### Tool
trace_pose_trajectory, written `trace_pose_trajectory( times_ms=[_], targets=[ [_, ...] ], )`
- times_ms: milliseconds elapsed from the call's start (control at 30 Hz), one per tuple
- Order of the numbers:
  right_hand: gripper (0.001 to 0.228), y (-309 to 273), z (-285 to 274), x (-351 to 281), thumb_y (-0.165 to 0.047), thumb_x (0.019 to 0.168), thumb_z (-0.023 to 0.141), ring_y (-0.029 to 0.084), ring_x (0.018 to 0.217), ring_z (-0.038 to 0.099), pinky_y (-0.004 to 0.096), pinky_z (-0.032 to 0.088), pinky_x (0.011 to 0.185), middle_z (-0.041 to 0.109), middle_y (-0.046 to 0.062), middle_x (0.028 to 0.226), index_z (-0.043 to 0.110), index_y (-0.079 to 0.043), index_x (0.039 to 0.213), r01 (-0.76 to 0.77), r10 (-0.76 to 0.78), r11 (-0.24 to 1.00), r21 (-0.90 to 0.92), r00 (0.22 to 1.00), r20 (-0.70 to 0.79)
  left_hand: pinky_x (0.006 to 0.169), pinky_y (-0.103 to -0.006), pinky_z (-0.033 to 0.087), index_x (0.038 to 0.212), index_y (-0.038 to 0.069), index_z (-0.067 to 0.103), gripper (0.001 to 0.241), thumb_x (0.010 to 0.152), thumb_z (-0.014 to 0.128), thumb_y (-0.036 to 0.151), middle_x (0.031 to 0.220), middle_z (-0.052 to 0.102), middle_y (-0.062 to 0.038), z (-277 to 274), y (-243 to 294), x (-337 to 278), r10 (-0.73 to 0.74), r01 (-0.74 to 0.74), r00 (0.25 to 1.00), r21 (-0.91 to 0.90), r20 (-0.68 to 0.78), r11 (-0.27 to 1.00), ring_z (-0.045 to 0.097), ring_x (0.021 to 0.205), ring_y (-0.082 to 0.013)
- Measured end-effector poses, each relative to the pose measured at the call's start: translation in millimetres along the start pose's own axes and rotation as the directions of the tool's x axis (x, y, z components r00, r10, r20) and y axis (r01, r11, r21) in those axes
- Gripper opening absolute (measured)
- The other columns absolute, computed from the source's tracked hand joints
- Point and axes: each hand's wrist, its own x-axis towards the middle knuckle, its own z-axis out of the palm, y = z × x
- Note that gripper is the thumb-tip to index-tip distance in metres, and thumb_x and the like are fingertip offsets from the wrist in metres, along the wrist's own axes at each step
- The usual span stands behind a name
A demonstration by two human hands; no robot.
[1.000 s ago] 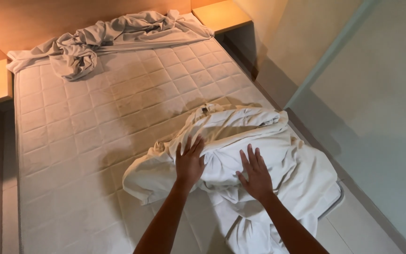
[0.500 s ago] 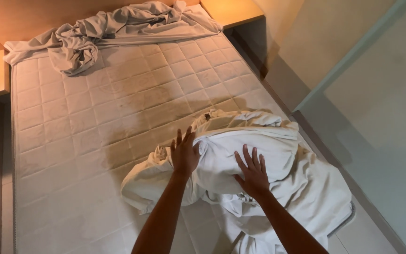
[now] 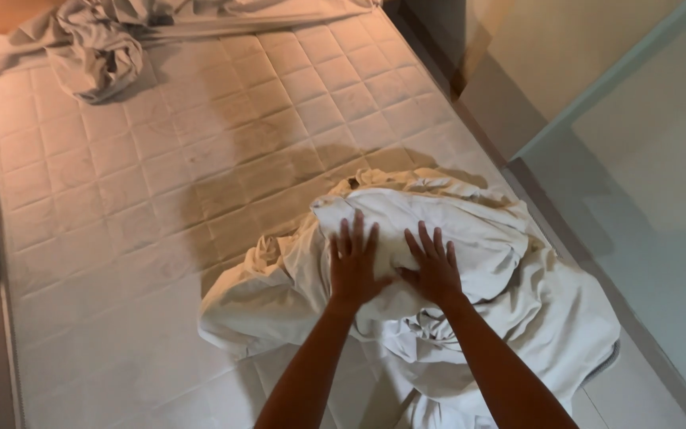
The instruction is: The person folds a white duvet on a mattress by hand, gathering and compressing the fabric into a compact bundle. They then lift the folded duvet and place it onto a nearby wooden desk.
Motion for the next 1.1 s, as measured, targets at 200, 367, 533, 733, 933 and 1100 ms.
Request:
trace_pose_trajectory(
  times_ms=[200, 367, 533, 733, 933, 1100],
  targets=[
    [0.093, 3.0, 0.1, -9.9, -0.062, 0.085, 0.067, 0.042, 0.155, 0.019, 0.064, 0.022, 0.119, 0.014, 0.01, 0.171, 0.028, -0.027, 0.161, 0.052, -0.05, 0.998, 0.02, 0.996, -0.079, 0.122, -0.0662, 0.016, 0.159, 0.02, 0.038, 0.112, 0.066, 0.079, 0.068, 0.17, 0.019, -0.018, 45.7, -32.9, 14.1, -0.041, 0.038, 0.998, 0.069, 0.044, 0.997, 0.019, 0.155, -0.0446],
    [0.09, -0.9, 3.0, -12.4, -0.061, 0.084, 0.068, 0.041, 0.155, 0.018, 0.062, 0.022, 0.119, 0.016, 0.009, 0.171, 0.031, -0.029, 0.16, 0.04, -0.038, 0.998, 0.038, 0.998, -0.058, 0.12, -0.0678, 0.013, 0.159, 0.023, 0.034, 0.111, 0.069, 0.078, 0.069, 0.169, 0.016, -0.016, 47.9, -45.7, 12.3, -0.062, 0.061, 0.984, 0.014, 0.164, 0.998, 0.016, 0.155, -0.0425],
    [0.089, -5.4, -1.8, -23.7, -0.056, 0.085, 0.069, 0.04, 0.155, 0.019, 0.061, 0.022, 0.12, 0.017, 0.009, 0.171, 0.031, -0.029, 0.16, 0.021, -0.017, 0.998, 0.062, 0.997, -0.073, 0.12, -0.0676, 0.013, 0.161, 0.023, 0.031, 0.106, 0.074, 0.077, 0.063, 0.17, 0.013, -0.016, 41.4, -44.1, 5.6, -0.059, 0.056, 0.972, 0.02, 0.225, 0.998, 0.013, 0.156, -0.0427],
    [0.08, 15.5, -1.5, -67.3, -0.047, 0.092, 0.066, 0.041, 0.156, 0.014, 0.059, 0.02, 0.121, 0.015, 0.009, 0.171, 0.029, -0.026, 0.161, 0.022, -0.016, 0.989, 0.146, 0.999, -0.046, 0.121, -0.0642, 0.015, 0.16, 0.016, 0.033, 0.09, 0.087, 0.07, 0.051, 0.171, 0.012, -0.016, 18.2, -41.7, -7.8, -0.009, 0.031, 0.98, -0.109, 0.2, 0.994, 0.011, 0.156, -0.0465],
    [0.079, 52.3, -6.8, -137.0, -0.043, 0.096, 0.064, 0.042, 0.156, 0.012, 0.059, 0.018, 0.121, 0.012, 0.011, 0.171, 0.025, -0.022, 0.161, 0.04, -0.006, 0.975, 0.22, 0.988, -0.155, 0.12, -0.06, 0.026, 0.158, 0.012, 0.038, 0.081, 0.09, 0.071, 0.039, 0.173, 0.011, -0.014, -15.4, -5.4, -25.0, 0.156, -0.15, 0.987, -0.143, 0.034, 0.978, 0.011, 0.155, -0.0497],
    [0.086, 80.0, -19.1, -204.8, -0.045, 0.09, 0.063, 0.04, 0.157, 0.011, 0.061, 0.018, 0.122, 0.009, 0.008, 0.173, 0.022, -0.025, 0.163, -0.141, 0.176, 0.965, 0.22, 0.973, -0.147, 0.118, -0.0539, 0.031, 0.157, 0.013, 0.039, 0.075, 0.092, 0.07, 0.034, 0.172, 0.003, -0.014, -22.7, 38.0, -42.6, 0.267, -0.227, 0.942, -0.203, 0.201, 0.953, 0.01, 0.155, -0.0474]
  ],
)
